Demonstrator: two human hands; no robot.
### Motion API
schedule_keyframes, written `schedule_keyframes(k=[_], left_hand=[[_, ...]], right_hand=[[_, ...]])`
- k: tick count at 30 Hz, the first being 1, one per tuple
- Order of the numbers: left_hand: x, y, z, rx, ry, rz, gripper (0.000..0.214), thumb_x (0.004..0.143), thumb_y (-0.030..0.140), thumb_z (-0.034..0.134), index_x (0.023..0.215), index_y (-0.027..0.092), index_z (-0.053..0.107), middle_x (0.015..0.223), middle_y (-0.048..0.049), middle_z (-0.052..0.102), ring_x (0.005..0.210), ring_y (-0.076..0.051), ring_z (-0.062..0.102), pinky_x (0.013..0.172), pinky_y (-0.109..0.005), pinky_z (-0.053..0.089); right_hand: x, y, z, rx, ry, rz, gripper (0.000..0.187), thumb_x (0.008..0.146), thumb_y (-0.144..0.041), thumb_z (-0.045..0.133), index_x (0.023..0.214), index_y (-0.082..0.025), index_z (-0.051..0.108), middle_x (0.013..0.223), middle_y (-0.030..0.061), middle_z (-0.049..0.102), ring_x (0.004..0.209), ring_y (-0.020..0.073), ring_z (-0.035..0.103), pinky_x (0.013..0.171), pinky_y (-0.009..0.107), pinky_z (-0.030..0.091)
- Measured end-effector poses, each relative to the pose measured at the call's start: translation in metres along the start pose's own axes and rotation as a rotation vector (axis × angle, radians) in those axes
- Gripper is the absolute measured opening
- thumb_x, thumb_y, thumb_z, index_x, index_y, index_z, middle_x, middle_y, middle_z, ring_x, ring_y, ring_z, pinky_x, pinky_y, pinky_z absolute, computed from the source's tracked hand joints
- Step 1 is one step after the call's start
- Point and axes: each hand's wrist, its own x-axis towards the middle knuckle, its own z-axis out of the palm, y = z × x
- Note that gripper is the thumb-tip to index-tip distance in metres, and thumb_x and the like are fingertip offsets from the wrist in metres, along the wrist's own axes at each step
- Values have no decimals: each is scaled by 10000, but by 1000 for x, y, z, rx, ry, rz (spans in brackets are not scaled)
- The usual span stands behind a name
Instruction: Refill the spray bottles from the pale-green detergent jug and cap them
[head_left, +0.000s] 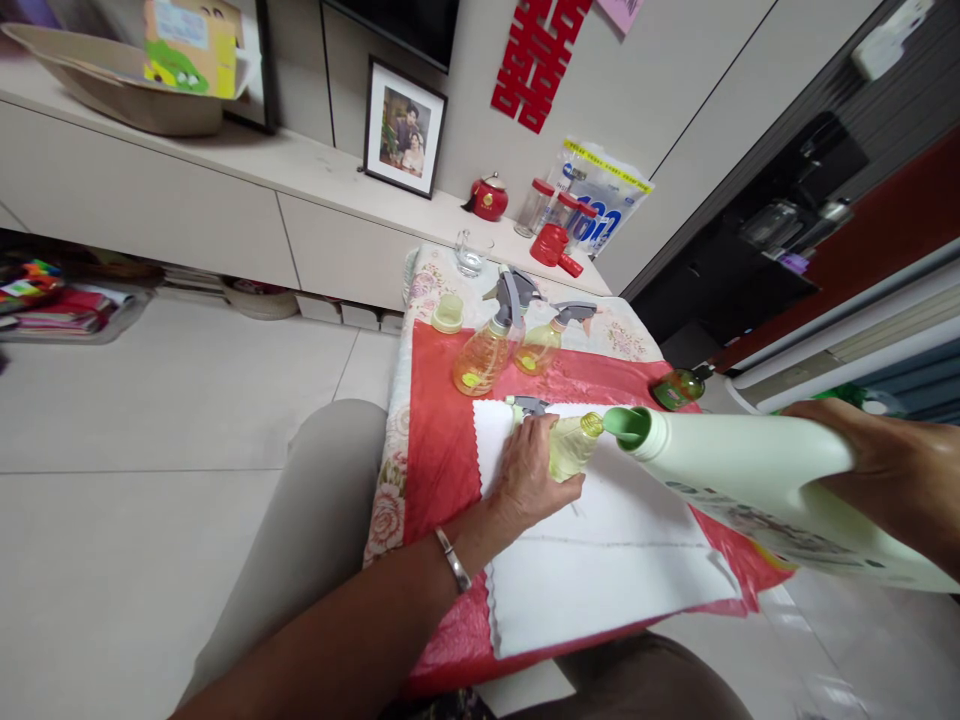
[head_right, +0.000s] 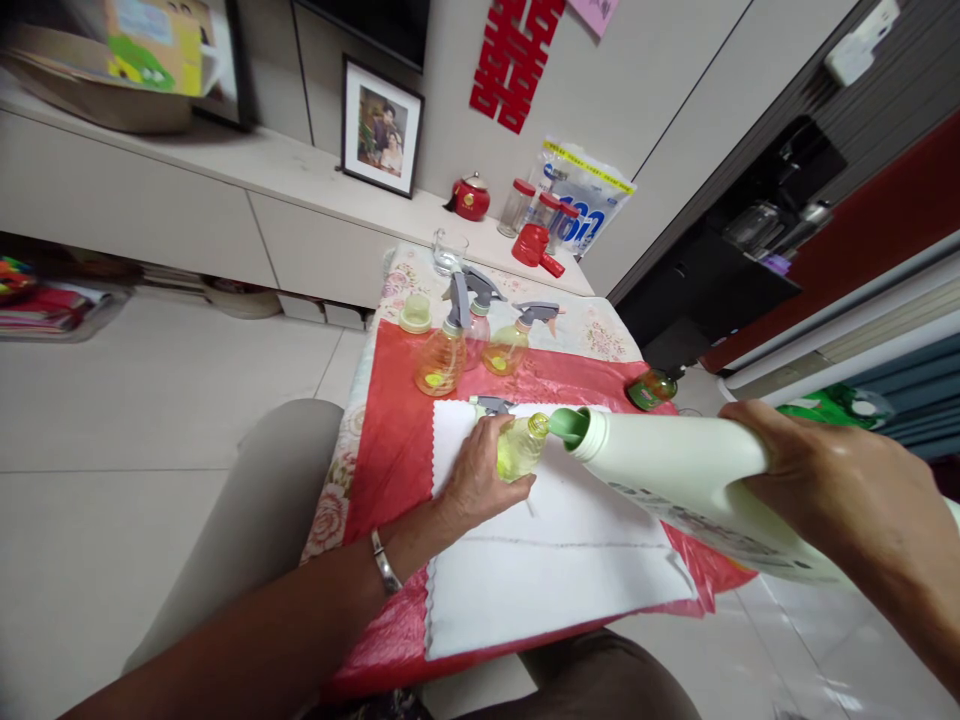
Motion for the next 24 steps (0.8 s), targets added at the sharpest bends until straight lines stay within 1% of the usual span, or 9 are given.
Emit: schedule_keyframes(k=[7, 13, 16, 21, 24], left_hand=[[0, -1, 1, 9, 6, 6, 750, 636, 245, 783, 1284, 228, 406, 1187, -96, 563, 1135, -317, 568, 1009, -509, 497], [0, -1, 1, 15, 5, 11, 741, 640, 245, 775, 1284, 209, 411, 1180, -104, 568, 1127, -315, 567, 1008, -498, 496], [0, -1, 2, 18, 4, 9, 739, 638, 244, 772, 1282, 197, 411, 1183, -111, 571, 1129, -317, 566, 1011, -503, 494], [0, -1, 2, 18, 4, 5, 740, 631, 249, 777, 1272, 213, 409, 1189, -101, 567, 1134, -320, 566, 1011, -502, 496], [0, 0, 0, 16, 5, 2, 733, 633, 244, 772, 1269, 214, 409, 1180, -99, 567, 1122, -318, 570, 1004, -500, 501]], right_hand=[[0, 0, -1, -1, 8, -24, 477, 630, -534, 536, 1094, -492, 636, 787, -38, 647, 629, 211, 591, 549, 278, 392], [0, 4, 2, -32, 20, -45, 493, 649, -527, 545, 1133, -490, 624, 804, -40, 653, 604, 196, 579, 542, 270, 380], [0, 7, 4, -42, 35, -31, 482, 646, -545, 547, 1121, -508, 624, 784, -48, 647, 592, 193, 574, 538, 265, 383], [0, 5, 3, -6, 39, -44, 474, 623, -538, 539, 1080, -480, 650, 776, -45, 652, 597, 204, 584, 515, 259, 368], [0, 3, 2, -2, 47, -45, 480, 612, -540, 543, 1078, -488, 647, 775, -53, 652, 597, 204, 586, 512, 262, 365]])
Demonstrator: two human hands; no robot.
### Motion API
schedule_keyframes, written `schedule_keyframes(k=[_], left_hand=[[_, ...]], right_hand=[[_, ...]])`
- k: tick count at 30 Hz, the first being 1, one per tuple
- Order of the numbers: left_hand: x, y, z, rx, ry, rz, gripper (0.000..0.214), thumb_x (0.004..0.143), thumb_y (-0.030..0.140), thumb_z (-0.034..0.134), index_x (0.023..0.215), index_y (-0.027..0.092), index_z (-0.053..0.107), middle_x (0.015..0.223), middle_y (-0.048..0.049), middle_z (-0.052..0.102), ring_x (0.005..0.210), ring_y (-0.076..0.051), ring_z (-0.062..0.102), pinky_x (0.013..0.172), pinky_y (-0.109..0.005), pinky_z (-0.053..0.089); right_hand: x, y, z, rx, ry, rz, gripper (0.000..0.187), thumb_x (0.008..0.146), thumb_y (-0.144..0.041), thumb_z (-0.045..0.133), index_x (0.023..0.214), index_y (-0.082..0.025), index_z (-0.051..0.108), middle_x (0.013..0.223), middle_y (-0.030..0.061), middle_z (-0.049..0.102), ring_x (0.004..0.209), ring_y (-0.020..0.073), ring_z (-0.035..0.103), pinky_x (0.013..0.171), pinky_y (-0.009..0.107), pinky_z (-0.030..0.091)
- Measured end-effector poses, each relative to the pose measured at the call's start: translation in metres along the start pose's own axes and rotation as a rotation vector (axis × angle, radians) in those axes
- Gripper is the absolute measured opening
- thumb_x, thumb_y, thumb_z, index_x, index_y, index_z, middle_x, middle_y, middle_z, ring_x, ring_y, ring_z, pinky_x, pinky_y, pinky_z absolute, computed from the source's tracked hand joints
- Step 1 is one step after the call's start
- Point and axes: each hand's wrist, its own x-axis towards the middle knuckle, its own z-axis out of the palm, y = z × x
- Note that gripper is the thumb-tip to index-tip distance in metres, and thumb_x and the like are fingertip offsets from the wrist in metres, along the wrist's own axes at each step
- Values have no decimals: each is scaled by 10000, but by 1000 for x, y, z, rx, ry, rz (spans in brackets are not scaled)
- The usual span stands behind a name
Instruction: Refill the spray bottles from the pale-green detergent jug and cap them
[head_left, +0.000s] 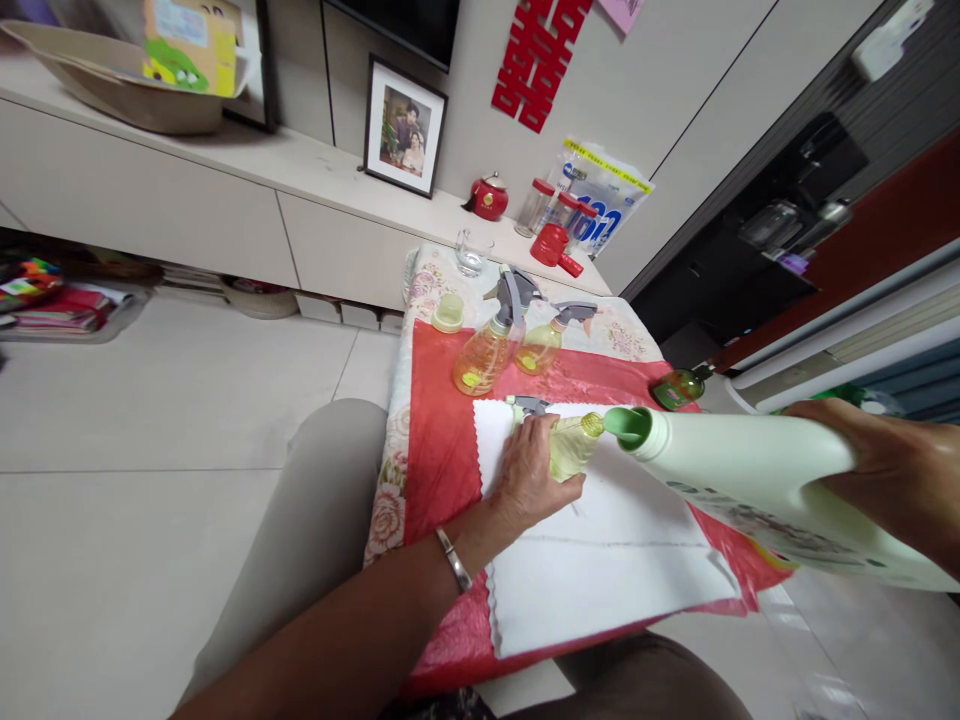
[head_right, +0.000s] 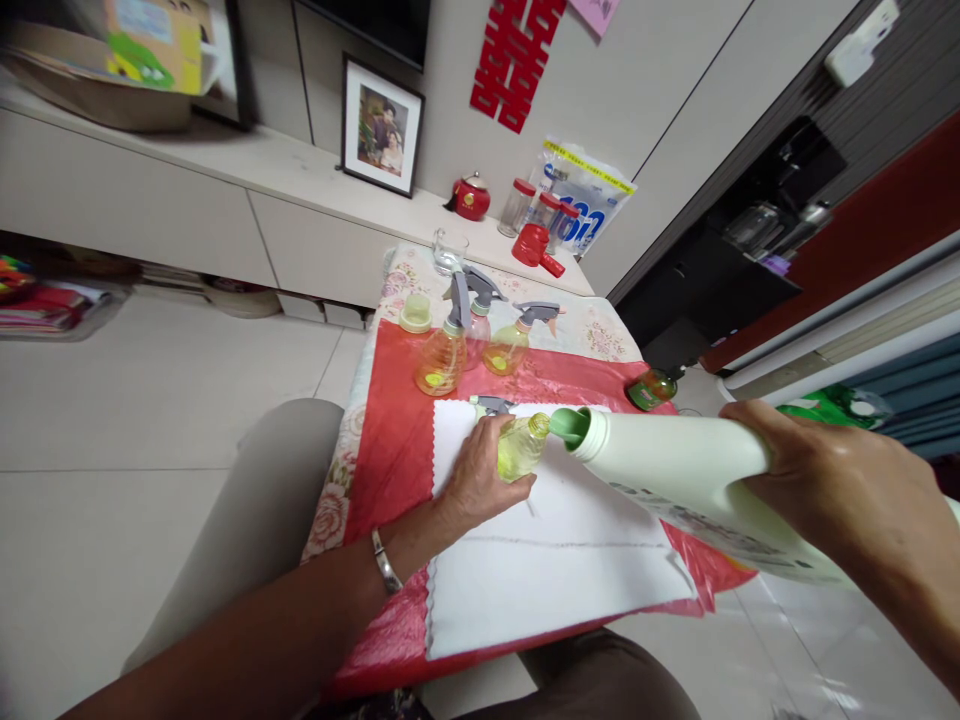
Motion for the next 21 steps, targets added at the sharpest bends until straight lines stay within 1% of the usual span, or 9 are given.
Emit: schedule_keyframes(k=[4, 9, 14, 18, 21], left_hand=[[0, 1, -2, -9, -2, -3, 715, 637, 238, 769, 1258, 222, 415, 1169, -98, 568, 1108, -317, 574, 994, -508, 505], [0, 1, -2, -8, -7, 3, 717, 642, 246, 772, 1263, 221, 414, 1180, -106, 566, 1124, -322, 567, 998, -517, 499], [0, 0, -1, -3, -9, 0, 723, 640, 245, 775, 1266, 231, 414, 1172, -94, 565, 1111, -318, 572, 995, -514, 501], [0, 0, -1, -4, 0, 11, 721, 640, 239, 772, 1264, 231, 411, 1162, -89, 564, 1104, -314, 574, 992, -510, 505], [0, -1, 0, -2, 3, 18, 729, 639, 245, 773, 1271, 222, 409, 1171, -97, 567, 1108, -317, 571, 992, -508, 506]], right_hand=[[0, -2, 0, -17, 15, 3, 463, 613, -535, 537, 1064, -507, 639, 770, -60, 644, 617, 209, 591, 522, 270, 372], [0, -1, -2, -11, -17, 22, 482, 595, -545, 543, 1064, -498, 643, 760, -50, 643, 609, 216, 586, 521, 281, 372], [0, 2, 0, -19, -4, 8, 459, 636, -552, 538, 1079, -495, 644, 741, -36, 634, 583, 203, 570, 530, 275, 382], [0, -2, -3, -4, -11, 11, 466, 603, -566, 535, 1050, -495, 647, 774, -46, 647, 609, 212, 586, 523, 275, 376], [-1, -5, -4, -15, -6, 28, 463, 597, -545, 529, 1038, -481, 655, 746, -31, 636, 587, 214, 572, 513, 275, 367]])
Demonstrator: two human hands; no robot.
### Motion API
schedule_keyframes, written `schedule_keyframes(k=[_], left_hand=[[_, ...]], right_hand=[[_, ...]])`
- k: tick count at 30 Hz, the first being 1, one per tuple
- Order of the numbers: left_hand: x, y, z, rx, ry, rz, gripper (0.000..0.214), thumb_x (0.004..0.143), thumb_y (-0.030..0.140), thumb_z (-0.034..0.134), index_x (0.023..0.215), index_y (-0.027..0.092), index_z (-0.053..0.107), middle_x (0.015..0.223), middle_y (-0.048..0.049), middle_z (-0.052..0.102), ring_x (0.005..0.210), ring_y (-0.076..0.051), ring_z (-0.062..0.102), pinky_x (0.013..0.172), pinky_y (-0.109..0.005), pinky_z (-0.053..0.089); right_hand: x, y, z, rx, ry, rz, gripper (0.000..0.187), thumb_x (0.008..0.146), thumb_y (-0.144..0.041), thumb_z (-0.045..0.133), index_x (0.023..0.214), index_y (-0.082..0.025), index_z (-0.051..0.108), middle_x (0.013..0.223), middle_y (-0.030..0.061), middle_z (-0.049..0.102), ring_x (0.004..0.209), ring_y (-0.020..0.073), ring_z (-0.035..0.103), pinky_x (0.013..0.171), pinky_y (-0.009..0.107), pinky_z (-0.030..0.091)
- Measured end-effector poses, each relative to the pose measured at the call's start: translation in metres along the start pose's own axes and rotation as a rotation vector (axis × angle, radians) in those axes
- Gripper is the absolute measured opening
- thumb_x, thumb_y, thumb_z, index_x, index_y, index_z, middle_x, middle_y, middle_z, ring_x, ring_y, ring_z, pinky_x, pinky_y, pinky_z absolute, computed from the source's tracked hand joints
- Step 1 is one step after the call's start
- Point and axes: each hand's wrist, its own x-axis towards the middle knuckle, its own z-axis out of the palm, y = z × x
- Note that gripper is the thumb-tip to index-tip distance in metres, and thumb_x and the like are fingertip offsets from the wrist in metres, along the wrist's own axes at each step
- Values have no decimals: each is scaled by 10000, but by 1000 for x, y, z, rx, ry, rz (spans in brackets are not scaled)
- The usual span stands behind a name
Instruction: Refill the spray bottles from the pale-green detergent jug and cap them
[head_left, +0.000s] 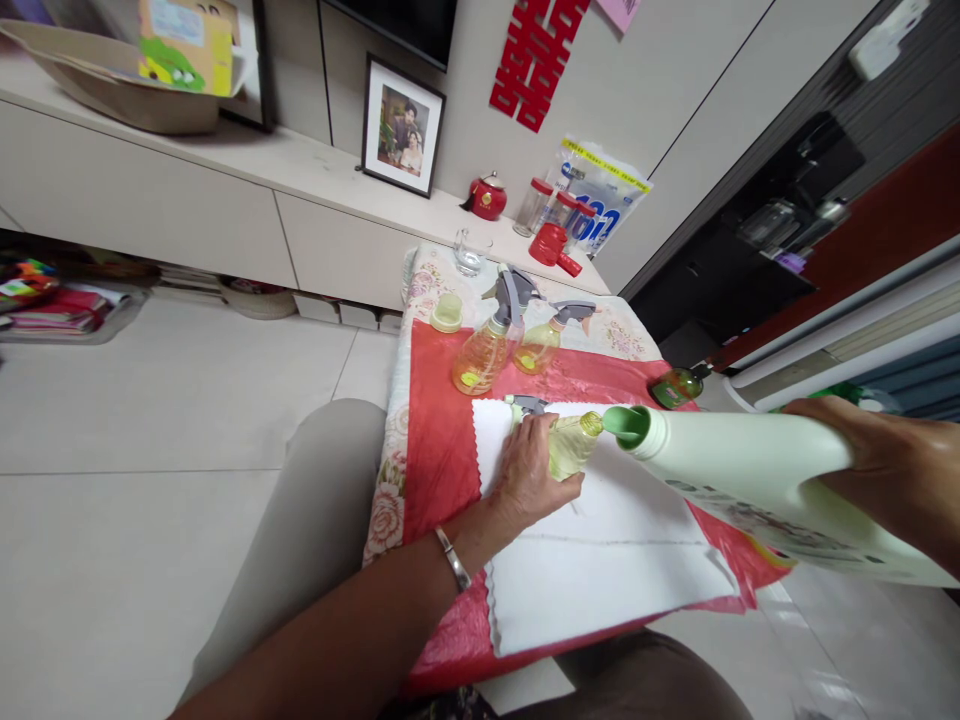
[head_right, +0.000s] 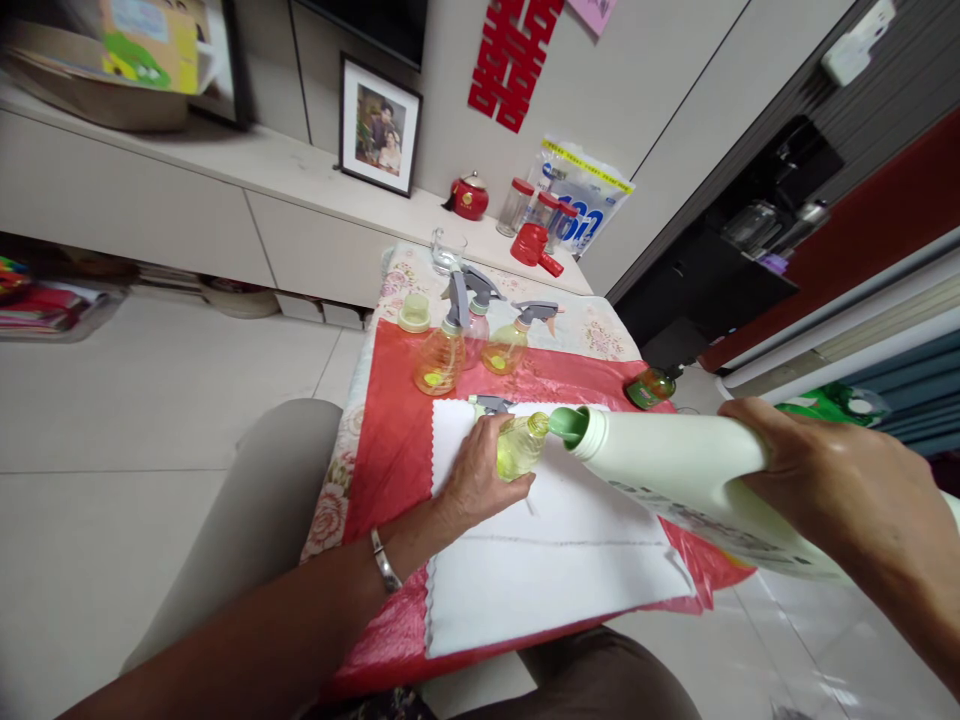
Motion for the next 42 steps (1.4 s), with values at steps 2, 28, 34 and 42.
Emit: schedule_keyframes(k=[2, 28, 34, 42], left_hand=[[0, -1, 0, 4, -1, 1, 731, 641, 252, 773, 1275, 220, 410, 1174, -98, 569, 1110, -318, 570, 992, -507, 506], [0, 2, -2, -2, -7, -8, 741, 635, 230, 786, 1272, 238, 407, 1169, -89, 563, 1124, -321, 578, 993, -523, 506], [0, 2, -2, 11, -11, -12, 729, 642, 245, 778, 1270, 219, 410, 1175, -100, 568, 1117, -317, 573, 1001, -515, 502], [0, 2, -1, 0, -4, -7, 734, 639, 237, 780, 1270, 225, 406, 1180, -98, 566, 1126, -322, 575, 1000, -522, 504]], right_hand=[[-1, 0, 0, -11, 8, -2, 454, 607, -536, 527, 1039, -480, 655, 729, -26, 629, 575, 214, 565, 510, 274, 362], [-2, 2, -1, -12, 10, -41, 428, 635, -527, 544, 1046, -477, 650, 775, -39, 643, 618, 214, 581, 522, 268, 363], [-2, 0, -2, -49, 14, -29, 429, 662, -515, 537, 1069, -450, 656, 738, -13, 629, 567, 205, 548, 519, 266, 364], [1, 2, -1, -30, 10, -30, 452, 644, -536, 540, 1076, -466, 653, 749, -26, 637, 582, 212, 562, 514, 268, 365]])
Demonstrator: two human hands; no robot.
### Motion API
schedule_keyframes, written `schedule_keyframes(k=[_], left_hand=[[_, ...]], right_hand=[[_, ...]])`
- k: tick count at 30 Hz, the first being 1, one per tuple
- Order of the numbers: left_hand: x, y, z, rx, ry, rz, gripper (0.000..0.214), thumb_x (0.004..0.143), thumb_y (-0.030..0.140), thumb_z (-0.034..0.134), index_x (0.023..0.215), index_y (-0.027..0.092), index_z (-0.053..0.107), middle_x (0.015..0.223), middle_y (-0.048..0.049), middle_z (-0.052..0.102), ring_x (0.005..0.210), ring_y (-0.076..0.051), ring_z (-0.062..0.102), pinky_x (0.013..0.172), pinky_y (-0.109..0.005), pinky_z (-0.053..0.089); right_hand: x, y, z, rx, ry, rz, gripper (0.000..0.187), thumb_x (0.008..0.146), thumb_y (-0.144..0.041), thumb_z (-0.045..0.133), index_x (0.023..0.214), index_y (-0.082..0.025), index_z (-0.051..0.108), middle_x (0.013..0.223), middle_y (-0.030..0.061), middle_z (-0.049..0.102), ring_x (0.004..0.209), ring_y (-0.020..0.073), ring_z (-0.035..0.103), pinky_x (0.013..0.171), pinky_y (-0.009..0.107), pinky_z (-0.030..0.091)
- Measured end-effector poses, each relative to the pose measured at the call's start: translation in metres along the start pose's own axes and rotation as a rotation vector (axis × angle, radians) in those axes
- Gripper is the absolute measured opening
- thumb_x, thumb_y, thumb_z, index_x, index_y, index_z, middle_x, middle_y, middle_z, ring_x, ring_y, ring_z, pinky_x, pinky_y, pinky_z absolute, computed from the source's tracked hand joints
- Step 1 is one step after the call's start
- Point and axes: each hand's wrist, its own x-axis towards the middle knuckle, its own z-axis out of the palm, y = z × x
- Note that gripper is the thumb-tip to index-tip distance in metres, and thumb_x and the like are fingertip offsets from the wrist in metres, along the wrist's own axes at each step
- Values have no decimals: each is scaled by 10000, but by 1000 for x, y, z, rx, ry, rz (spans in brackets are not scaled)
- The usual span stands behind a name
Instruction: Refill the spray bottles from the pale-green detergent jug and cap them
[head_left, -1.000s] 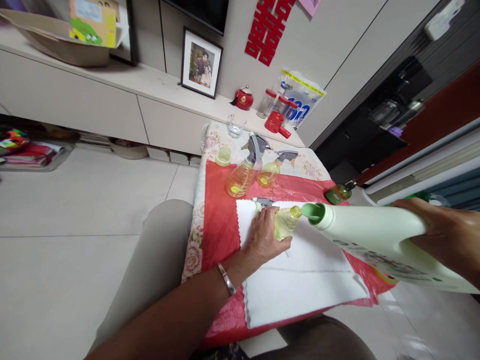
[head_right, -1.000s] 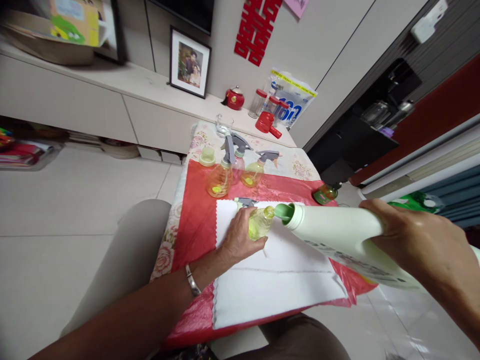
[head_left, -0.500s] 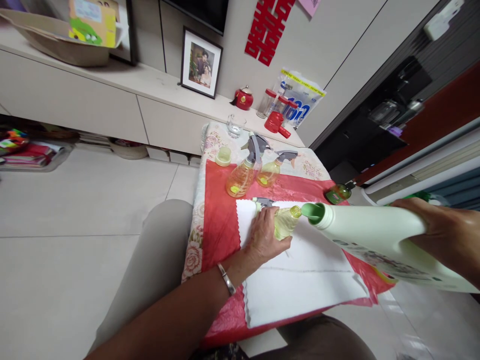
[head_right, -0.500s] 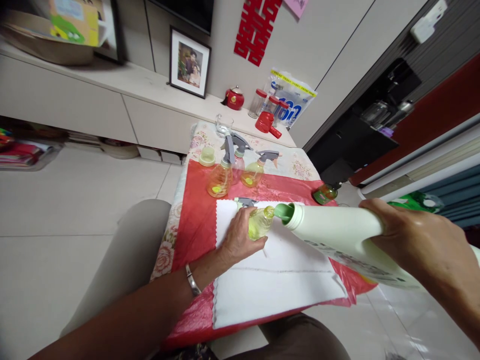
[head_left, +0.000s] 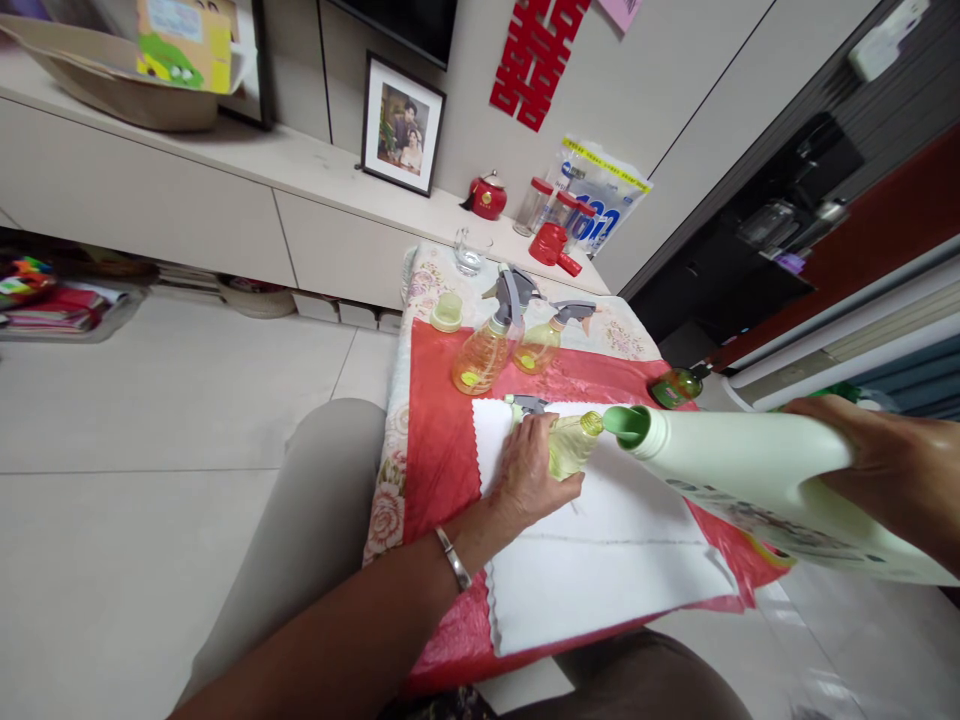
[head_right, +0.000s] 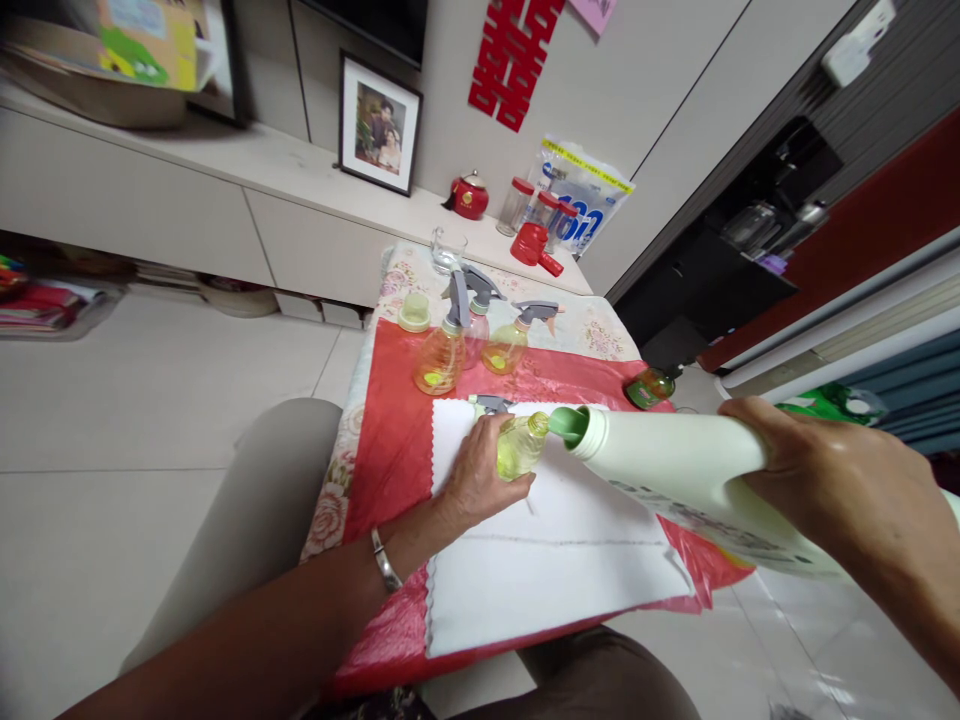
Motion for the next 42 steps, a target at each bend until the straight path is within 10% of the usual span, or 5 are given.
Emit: schedule_keyframes(k=[42], left_hand=[[0, 0, 0, -4, 6, 11, 733, 637, 219, 775, 1266, 231, 401, 1176, -96, 567, 1136, -326, 576, 994, -520, 505]], right_hand=[[-1, -1, -3, -12, 5, 6, 471, 626, -514, 520, 1073, -456, 657, 732, -12, 622, 553, 198, 538, 517, 272, 357]])
